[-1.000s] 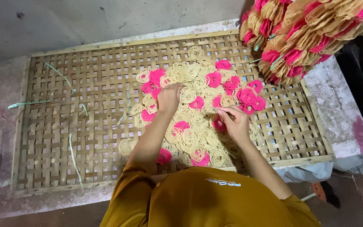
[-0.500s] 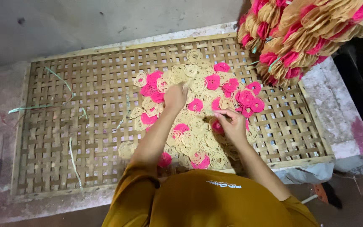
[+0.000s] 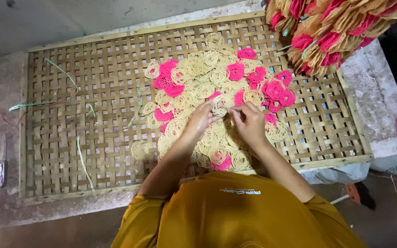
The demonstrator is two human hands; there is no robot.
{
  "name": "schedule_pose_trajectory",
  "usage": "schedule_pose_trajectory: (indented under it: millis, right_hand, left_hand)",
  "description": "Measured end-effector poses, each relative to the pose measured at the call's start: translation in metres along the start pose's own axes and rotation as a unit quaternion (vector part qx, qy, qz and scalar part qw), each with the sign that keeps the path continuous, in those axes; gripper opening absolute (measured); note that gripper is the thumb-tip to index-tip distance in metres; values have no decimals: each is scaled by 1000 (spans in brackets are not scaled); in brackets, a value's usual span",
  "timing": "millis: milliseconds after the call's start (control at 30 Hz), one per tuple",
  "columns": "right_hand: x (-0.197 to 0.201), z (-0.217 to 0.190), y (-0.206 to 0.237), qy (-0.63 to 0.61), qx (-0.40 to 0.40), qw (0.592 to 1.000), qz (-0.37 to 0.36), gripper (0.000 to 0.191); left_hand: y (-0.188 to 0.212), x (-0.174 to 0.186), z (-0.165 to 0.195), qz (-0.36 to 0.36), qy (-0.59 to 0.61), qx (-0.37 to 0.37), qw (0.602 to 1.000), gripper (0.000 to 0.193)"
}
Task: The person assembles decorative items by picking up beige and pink coiled pieces from a woven tray and tying them together with green string. They then place the finished bundles onto a growing stack on the right side of the tray.
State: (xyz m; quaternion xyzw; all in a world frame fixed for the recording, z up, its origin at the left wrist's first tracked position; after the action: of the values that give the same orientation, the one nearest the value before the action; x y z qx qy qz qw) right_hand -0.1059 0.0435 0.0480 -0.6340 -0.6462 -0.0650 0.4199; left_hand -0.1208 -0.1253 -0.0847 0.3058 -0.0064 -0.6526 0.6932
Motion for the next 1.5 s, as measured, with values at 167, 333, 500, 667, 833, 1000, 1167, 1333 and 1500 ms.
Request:
schedule_pose_trajectory:
  millis: [167, 333, 500, 667, 833, 1000, 1167, 1333, 1500]
  right_hand:
    - [2, -11, 2, 90, 63, 994, 28, 8]
    - [1, 8, 4, 44, 52, 997, 24, 8]
    - [25, 48, 5, -150, -64, 985, 53, 10]
    - [66, 47, 15, -68, -31, 990, 123, 18]
    - [22, 55, 20, -200, -87, 976, 6, 16]
    - [10, 76, 26, -289, -155, 945, 9, 12]
    - [11, 62, 21, -300, -147, 942, -10, 13]
    - [4, 48, 14, -182, -188, 964, -46, 12]
    - [3, 28, 2, -71, -73, 994, -24, 5]
  left_hand:
    - [9, -26, -3, -93, -59, -44, 993, 48]
    - [35, -56, 29, -111, -86, -56, 989, 44]
    - [79, -73, 56, -34, -336, 31, 941, 48]
    - [119, -137, 115, -102, -471, -396, 781, 46]
    - [93, -141, 96, -143, -436, -401, 793, 46]
    - [44, -74, 112, 61, -501, -461, 730, 49]
    - [-6, -13, 99, 101, -634, -291, 709, 35]
    - [-16, 10, 50, 47, -211, -47, 975, 45]
    - [-4, -21, 20, -75, 102, -5, 992, 47]
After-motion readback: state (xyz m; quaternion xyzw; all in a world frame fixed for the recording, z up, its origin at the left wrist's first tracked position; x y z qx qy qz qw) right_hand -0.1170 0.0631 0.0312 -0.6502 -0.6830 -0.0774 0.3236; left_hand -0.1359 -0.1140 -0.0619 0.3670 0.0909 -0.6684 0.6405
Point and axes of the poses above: each hand's wrist, its own y-axis away from the middle knuckle, its own x-axis out of the back of the hand, z = x × y, the point moved 9 cm from there along -y, towards the middle knuckle, and after that the axes turned 7 degrees about y, right-handed, at the moved point
